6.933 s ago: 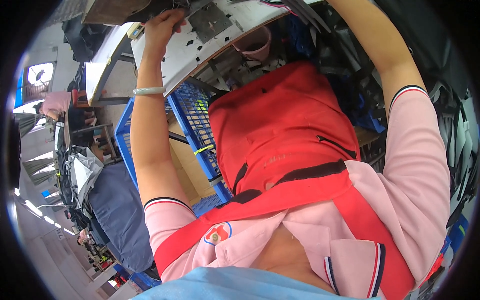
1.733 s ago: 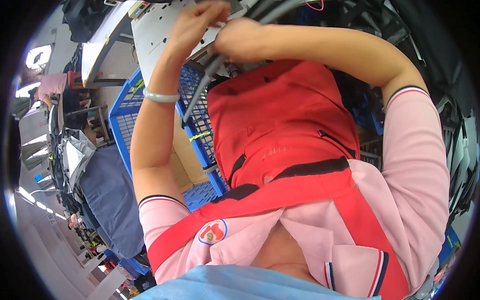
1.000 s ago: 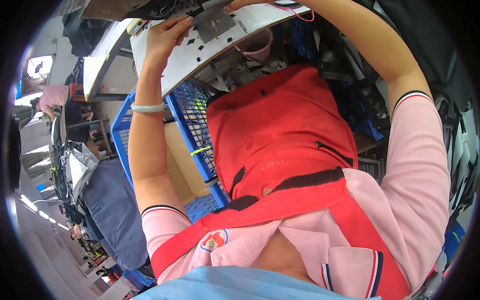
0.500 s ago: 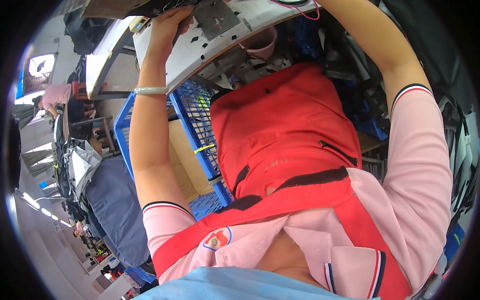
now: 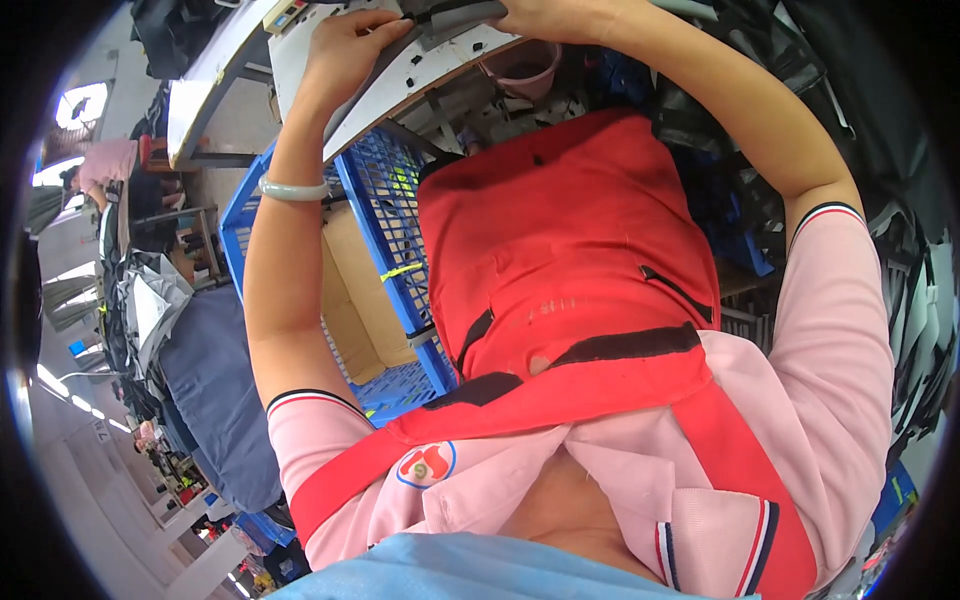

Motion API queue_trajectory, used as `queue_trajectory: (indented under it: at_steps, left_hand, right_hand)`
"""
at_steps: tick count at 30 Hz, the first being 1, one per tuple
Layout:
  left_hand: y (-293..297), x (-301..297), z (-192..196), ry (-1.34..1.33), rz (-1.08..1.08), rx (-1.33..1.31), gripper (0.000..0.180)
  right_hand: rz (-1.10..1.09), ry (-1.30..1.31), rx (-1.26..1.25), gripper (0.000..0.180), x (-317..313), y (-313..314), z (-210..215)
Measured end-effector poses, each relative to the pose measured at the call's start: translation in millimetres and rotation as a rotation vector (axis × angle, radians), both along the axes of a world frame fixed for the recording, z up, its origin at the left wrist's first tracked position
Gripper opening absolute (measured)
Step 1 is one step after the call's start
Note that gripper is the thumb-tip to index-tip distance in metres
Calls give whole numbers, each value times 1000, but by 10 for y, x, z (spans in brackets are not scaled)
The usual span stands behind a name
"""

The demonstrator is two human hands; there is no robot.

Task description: Using a sewing machine to assemble fabric or plastic components in a factory setting.

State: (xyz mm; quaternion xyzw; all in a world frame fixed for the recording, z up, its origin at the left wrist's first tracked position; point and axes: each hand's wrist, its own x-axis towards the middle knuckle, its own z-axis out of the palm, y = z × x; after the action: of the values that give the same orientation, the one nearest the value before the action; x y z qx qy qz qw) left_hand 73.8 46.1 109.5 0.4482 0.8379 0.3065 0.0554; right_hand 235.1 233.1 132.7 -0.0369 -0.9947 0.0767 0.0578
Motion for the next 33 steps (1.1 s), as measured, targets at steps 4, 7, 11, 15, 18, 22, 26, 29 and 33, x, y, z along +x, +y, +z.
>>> queue_trajectory:
  at_steps: [4,7,11,15,18,22,26,29,33]
  left_hand:
    - [74,-175,-113,-106,-17,101,32]
    - [276,-202,-82,-215,82,113,34]
    - [264,-410,-137,-151,14,225,34]
    - [261,-267,-33,-132,44,212,36]
    - [316,-5,189,-109,100,293,23]
    - [226,152,248,-53,-53,76,22]
    - [497,550,176,-90,-237,66,24]
    - [532,764,148,-213,-205,180,22]
    - [-96,89,-342,-391,-312,-78,38]
  right_hand:
    - [-45,1,-51,35,-114,245,-38]
    - [-57,35,-86,37,-252,454,-30]
    - [-12,59,-75,39,-443,520,52]
    - [-32,73,-119,37,-369,482,87]
    - [-115,209,-213,36,-211,428,42]
    - [305,268,81,31,-35,-133,-256]
    - [713,653,273,10,-21,-807,-877]
    - [339,14,394,7,-141,-1051,-879]
    - [431,28,-182,36,21,-489,-488]
